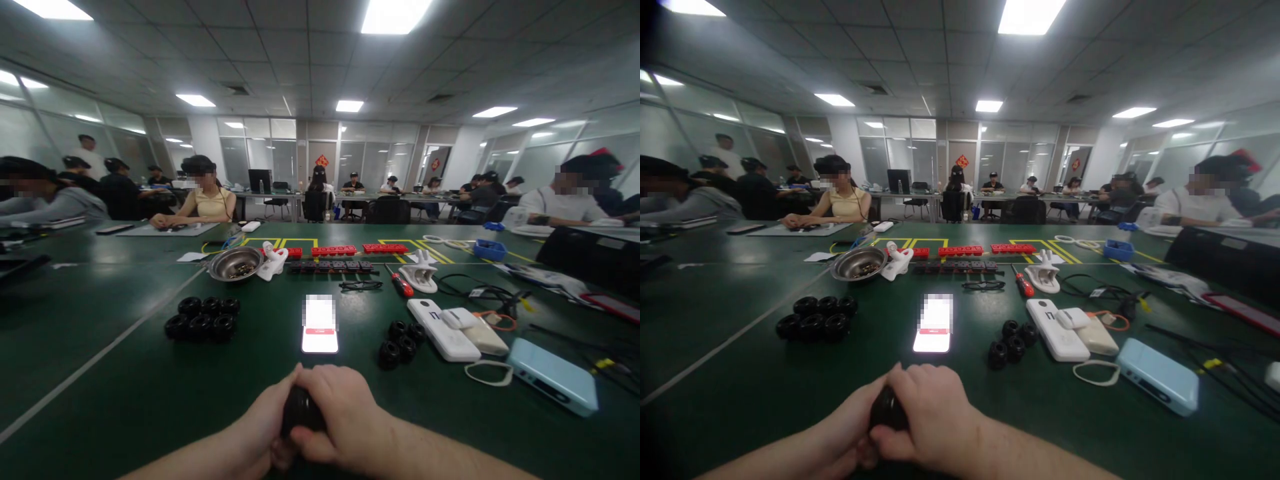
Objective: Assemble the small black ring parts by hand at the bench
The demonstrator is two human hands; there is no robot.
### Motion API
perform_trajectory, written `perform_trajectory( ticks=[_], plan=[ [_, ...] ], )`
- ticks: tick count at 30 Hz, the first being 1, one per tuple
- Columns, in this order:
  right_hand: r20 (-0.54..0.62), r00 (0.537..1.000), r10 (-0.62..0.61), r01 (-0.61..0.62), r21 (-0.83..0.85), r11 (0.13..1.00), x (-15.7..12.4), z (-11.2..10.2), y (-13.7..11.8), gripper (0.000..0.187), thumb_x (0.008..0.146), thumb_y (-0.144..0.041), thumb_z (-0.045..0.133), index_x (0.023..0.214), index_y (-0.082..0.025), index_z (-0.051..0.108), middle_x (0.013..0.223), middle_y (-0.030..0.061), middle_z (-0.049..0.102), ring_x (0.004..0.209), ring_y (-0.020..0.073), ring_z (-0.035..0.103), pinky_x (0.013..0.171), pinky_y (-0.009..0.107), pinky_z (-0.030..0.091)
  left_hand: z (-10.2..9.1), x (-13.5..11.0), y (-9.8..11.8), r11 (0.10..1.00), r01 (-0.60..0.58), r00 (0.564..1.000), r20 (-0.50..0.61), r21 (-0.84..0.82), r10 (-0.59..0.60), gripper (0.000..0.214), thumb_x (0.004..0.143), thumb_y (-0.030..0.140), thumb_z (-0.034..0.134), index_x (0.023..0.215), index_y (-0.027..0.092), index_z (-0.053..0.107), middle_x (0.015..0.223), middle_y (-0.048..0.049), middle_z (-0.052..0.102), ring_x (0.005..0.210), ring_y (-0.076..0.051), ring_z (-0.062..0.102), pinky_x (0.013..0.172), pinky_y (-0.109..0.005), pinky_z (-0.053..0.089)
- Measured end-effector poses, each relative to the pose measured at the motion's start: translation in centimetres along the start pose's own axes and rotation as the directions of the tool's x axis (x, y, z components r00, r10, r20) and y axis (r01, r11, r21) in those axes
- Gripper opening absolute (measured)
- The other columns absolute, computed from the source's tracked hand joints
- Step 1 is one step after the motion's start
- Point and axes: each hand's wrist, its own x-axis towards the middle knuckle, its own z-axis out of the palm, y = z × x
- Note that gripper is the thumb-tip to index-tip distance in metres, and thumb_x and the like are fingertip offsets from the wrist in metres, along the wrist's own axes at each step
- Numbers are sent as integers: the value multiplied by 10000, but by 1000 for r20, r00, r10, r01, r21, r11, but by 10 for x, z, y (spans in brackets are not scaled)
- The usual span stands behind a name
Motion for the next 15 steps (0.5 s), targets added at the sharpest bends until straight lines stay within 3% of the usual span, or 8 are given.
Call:
perform_trajectory(
  ticks=[1, 3, 4, 6, 8, 12, 13, 15],
  plan=[
    [-35, 993, 112, -106, 151, 983, 0, 2, 1, 382, 732, -464, 473, 960, -159, 510, 789, 68, 591, 663, 202, 529, 583, 305, 391, -3, 2, 0, 976, -211, 977, -29, 59, 213, 529, 714, 645, 278, 583, 174, 481, 396, 45, 416, 336, -76, 338, 368, -176, 216],
    [53, 927, 372, -349, 492, 798, 2, 10, 3, 389, 786, -516, 375, 943, -173, 474, 711, 25, 539, 576, 150, 498, 513, 261, 389, -11, 7, -1, 745, -597, 780, -2, 296, 626, 504, 682, 659, 352, 692, 185, 522, 571, 7, 536, 495, -130, 474, 472, -226, 331],
    [162, 873, 460, -453, 618, 642, 3, 16, 4, 425, 801, -551, 307, 926, -174, 458, 647, 4, 500, 499, 127, 462, 449, 238, 369, -14, 9, -2, 576, -693, 666, 79, 433, 742, 479, 664, 645, 413, 735, 187, 537, 627, -7, 562, 556, -154, 503, 520, -246, 349],
    [345, 780, 522, -574, 728, 375, 5, 27, 4, 480, 786, -612, 242, 879, -180, 428, 552, -39, 414, 384, 95, 371, 356, 202, 305, -21, 13, -4, 346, -720, 551, 191, 602, 813, 406, 699, 579, 443, 761, 189, 539, 646, -22, 574, 592, -178, 523, 555, -264, 347],
    [301, 775, 555, -545, 763, 347, 5, 35, 3, 446, 768, -616, 295, 792, -186, 410, 537, -51, 379, 395, 91, 367, 369, 201, 312, -23, 13, -5, 286, -703, 538, 225, 651, 812, 333, 783, 487, 370, 757, 194, 527, 628, -24, 572, 575, -175, 528, 550, -261, 341],
    [-85, 898, 431, -323, 538, 779, 7, 31, 6, 303, 794, -461, 391, 743, -166, 437, 632, 16, 490, 566, 142, 459, 525, 260, 383, -15, 12, 0, 421, -698, 577, 107, 580, 810, 315, 822, 426, 308, 712, 201, 498, 583, 2, 526, 536, -152, 493, 531, -252, 333],
    [-115, 935, 335, -270, 379, 885, 9, 27, 8, 299, 780, -446, 422, 786, -150, 469, 671, 47, 528, 593, 164, 475, 551, 288, 390, -11, 13, 2, 511, -682, 613, 29, 523, 790, 323, 811, 444, 321, 681, 200, 489, 582, 8, 513, 539, -148, 485, 532, -251, 336],
    [-94, 987, 128, -124, 49, 991, 12, 18, 12, 354, 754, -464, 458, 823, -123, 523, 725, 108, 569, 643, 215, 494, 587, 343, 392, -4, 15, 3, 769, -543, 779, -140, 336, 611, 369, 774, 513, 330, 632, 200, 464, 514, 33, 456, 472, -135, 439, 474, -244, 316]
  ],
)
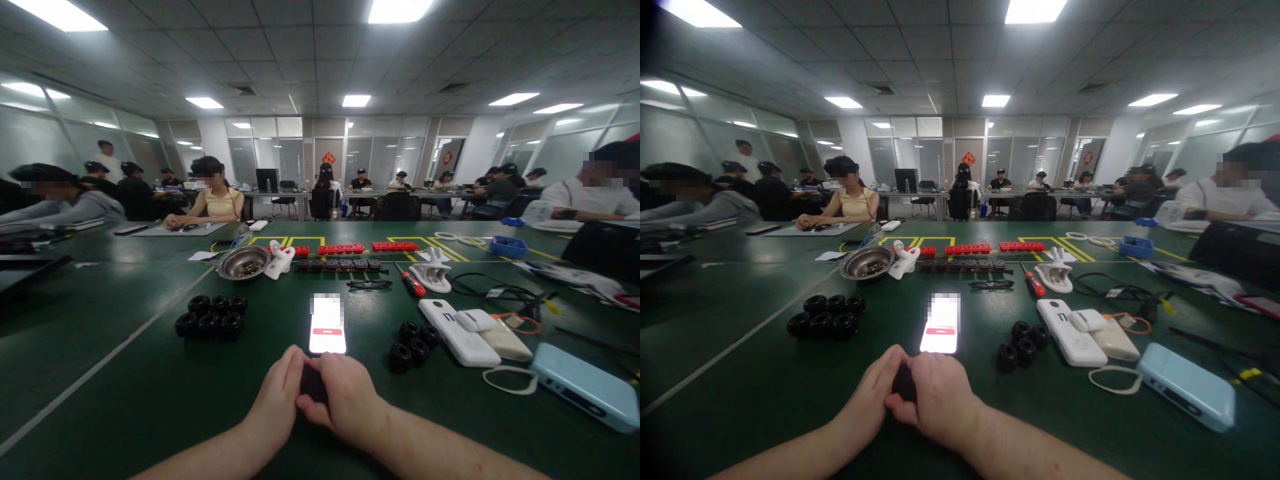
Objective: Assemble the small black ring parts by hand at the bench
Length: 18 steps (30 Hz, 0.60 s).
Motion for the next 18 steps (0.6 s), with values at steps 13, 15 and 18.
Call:
perform_trajectory(
  ticks=[13, 15, 18],
  plan=[
    [371, 840, 395, -538, 664, 519, -10, 5, 1, 558, 812, -614, 195, 862, -140, 487, 491, -57, 377, 341, 68, 308, 340, 184, 281, -16, -7, -17, 853, -451, 890, 207, 264, 407, 333, 795, 478, 347, 933, 199, 464, 726, -35, 589, 636, -191, 544, 580, -275, 370],
    [239, 900, 365, -431, 611, 664, -8, 2, 1, 453, 825, -542, 302, 786, -136, 501, 550, -24, 433, 432, 89, 391, 407, 203, 335, -14, -7, -14, 865, -426, 902, 207, 267, 380, 295, 809, 443, 343, 917, 201, 473, 702, -23, 583, 616, -179, 535, 571, -266, 363],
    [88, 987, 134, -154, 291, 944, -10, -7, 1, 353, 768, -456, 494, 873, -121, 529, 726, 62, 558, 632, 171, 498, 567, 290, 405, -7, -7, -9, 963, -253, 964, 102, 95, 244, 288, 821, 436, 321, 800, 207, 494, 639, 13, 530, 583, -147, 499, 550, -244, 360]
  ],
)
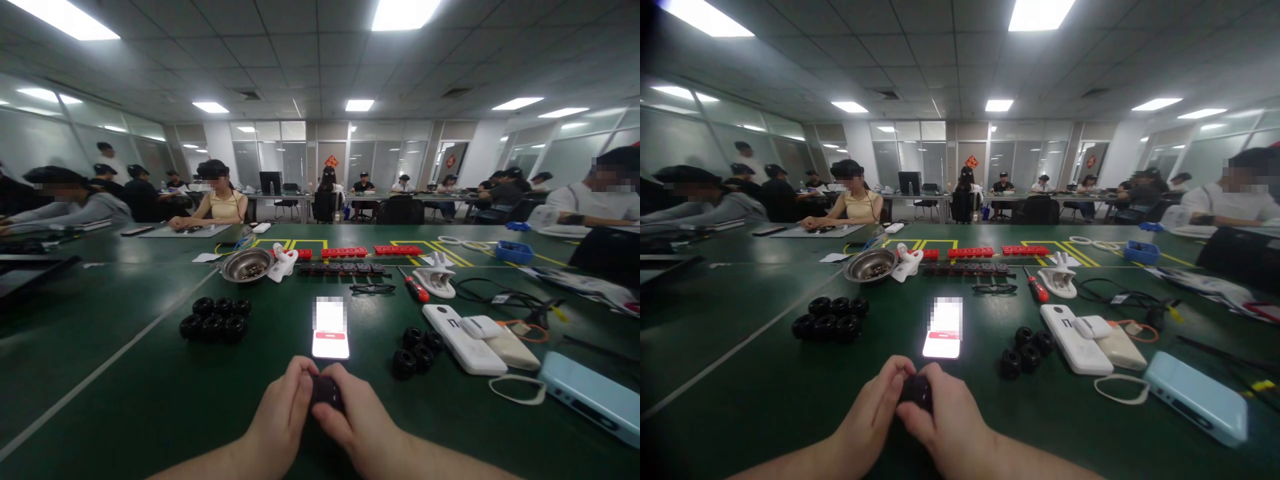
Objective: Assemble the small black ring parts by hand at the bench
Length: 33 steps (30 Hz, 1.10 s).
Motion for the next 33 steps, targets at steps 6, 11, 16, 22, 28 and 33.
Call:
perform_trajectory(
  ticks=[6, 11, 16, 22, 28, 33],
  plan=[
    [24, 963, -268, 256, -385, 887, -5, -11, -4, 558, 720, -395, 595, 1187, -163, 396, 1077, 148, 519, 916, 283, 493, 760, 413, 399, 12, 7, -4, 685, 549, 813, 115, -479, -571, 403, 756, 556, 301, 800, 195, 473, 388, 108, 301, 316, -54, 212, 372, -176, 120],
    [1, 998, 68, -67, -173, 983, 0, -15, -2, 424, 732, -413, 571, 1068, -189, 442, 818, 47, 608, 689, 203, 565, 590, 299, 448, 11, 8, -10, 704, 445, 883, 139, -553, -448, 399, 739, 548, 390, 880, 190, 493, 448, 89, 411, 333, -35, 287, 382, -158, 163],
    [88, 894, -438, 443, -305, 843, 2, -15, 2, 383, 813, -187, 452, 1189, -205, 384, 1153, 98, 497, 1008, 209, 479, 833, 342, 401, 10, 12, -16, 615, 490, 843, 155, -618, -515, 463, 740, 580, 346, 836, 166, 527, 415, 77, 412, 293, -34, 275, 336, -154, 134],
    [-21, 943, -333, 305, -354, 884, -1, -12, 4, 799, 659, -476, 606, 1273, -106, 252, 1258, 190, 371, 1134, 311, 360, 917, 465, 323, 10, 14, -14, 703, 454, 886, 192, -548, -422, 415, 739, 545, 412, 736, 154, 553, 454, 53, 483, 299, -35, 320, 316, -156, 202],
    [48, 997, -63, 75, -299, 951, 1, -12, 3, 427, 750, -437, 538, 1065, -156, 472, 901, 90, 582, 783, 231, 542, 693, 370, 441, 9, 12, -15, 735, 433, 898, 183, -521, -399, 475, 708, 606, 394, 785, 159, 537, 531, 31, 522, 374, -77, 448, 323, -166, 345],
    [145, 932, -334, 362, -267, 893, 1, -14, 6, 471, 784, -335, 495, 1214, -172, 390, 960, 99, 509, 834, 217, 495, 713, 348, 427, 7, 11, -22, 789, 387, 916, 297, -477, -270, 602, 611, 675, 460, 858, 131, 532, 552, 9, 548, 368, -85, 476, 306, -168, 354]
  ],
)
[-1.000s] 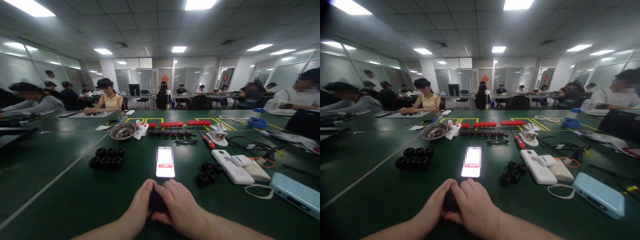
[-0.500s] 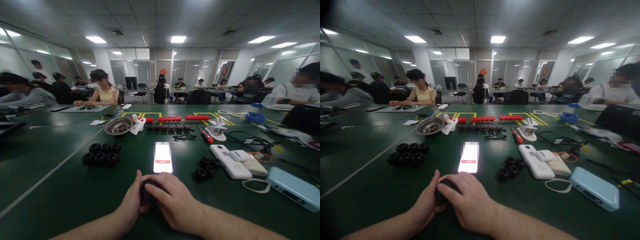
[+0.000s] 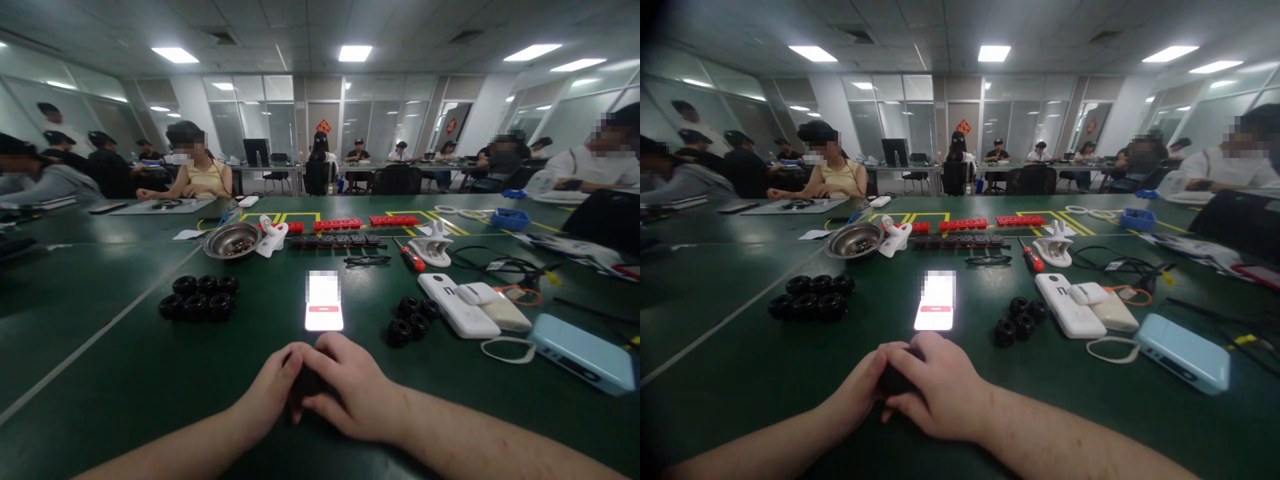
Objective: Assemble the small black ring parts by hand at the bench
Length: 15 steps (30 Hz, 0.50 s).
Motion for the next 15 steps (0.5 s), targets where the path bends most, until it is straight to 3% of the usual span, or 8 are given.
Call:
perform_trajectory(
  ticks=[3, 6, 8, 10, 12, 15],
  plan=[
    [-95, 995, -31, 35, 39, 999, -1, 1, 4, 655, 754, -396, 529, 1295, -141, 262, 1090, 133, 473, 959, 242, 464, 808, 381, 396, 0, 1, 2, 1000, 4, 1000, -19, 19, -3, 578, 617, 659, 475, 849, 132, 535, 587, -7, 570, 438, -112, 532, 354, -185, 396],
    [-144, 981, 132, -123, 70, 990, 1, 2, 7, 803, 605, -547, 634, 1232, -128, 356, 1027, 121, 533, 897, 251, 509, 775, 382, 415, 2, 0, 7, 999, -16, 997, -81, 52, 20, 564, 540, 636, 578, 801, 137, 534, 666, -21, 594, 560, -148, 586, 464, -222, 464],
    [-130, 963, 237, -228, 76, 971, 2, 1, 7, 611, 624, -549, 622, 1074, -152, 506, 877, 76, 592, 770, 220, 547, 686, 342, 437, 4, -2, 9, 999, 6, 995, -99, 52, -1, 591, 519, 639, 591, 828, 142, 510, 631, -11, 595, 504, -146, 582, 439, -231, 456],
    [-113, 957, 267, -259, 79, 963, 3, 1, 7, 401, 712, -489, 574, 950, -166, 568, 787, 50, 608, 700, 192, 552, 633, 308, 435, 5, -2, 9, 999, 29, 992, -122, 22, -26, 613, 524, 639, 587, 872, 146, 477, 580, 3, 592, 444, -140, 569, 404, -228, 441],
    [-118, 969, 217, -209, 79, 975, 3, 0, 7, 350, 749, -431, 559, 976, -165, 564, 808, 58, 606, 722, 193, 546, 647, 308, 435, 5, -2, 8, 1000, 26, 991, -134, -13, -27, 628, 523, 628, 599, 900, 146, 458, 569, 2, 600, 451, -145, 581, 409, -225, 445],
    [-154, 987, 37, -30, 43, 999, 1, 2, 6, 402, 784, -301, 525, 1158, -169, 456, 994, 97, 562, 882, 221, 510, 757, 359, 415, 4, -2, 5, 997, 3, 987, -157, -83, -16, 591, 598, 643, 518, 903, 140, 458, 546, -6, 606, 425, -135, 576, 395, -209, 431]
  ],
)
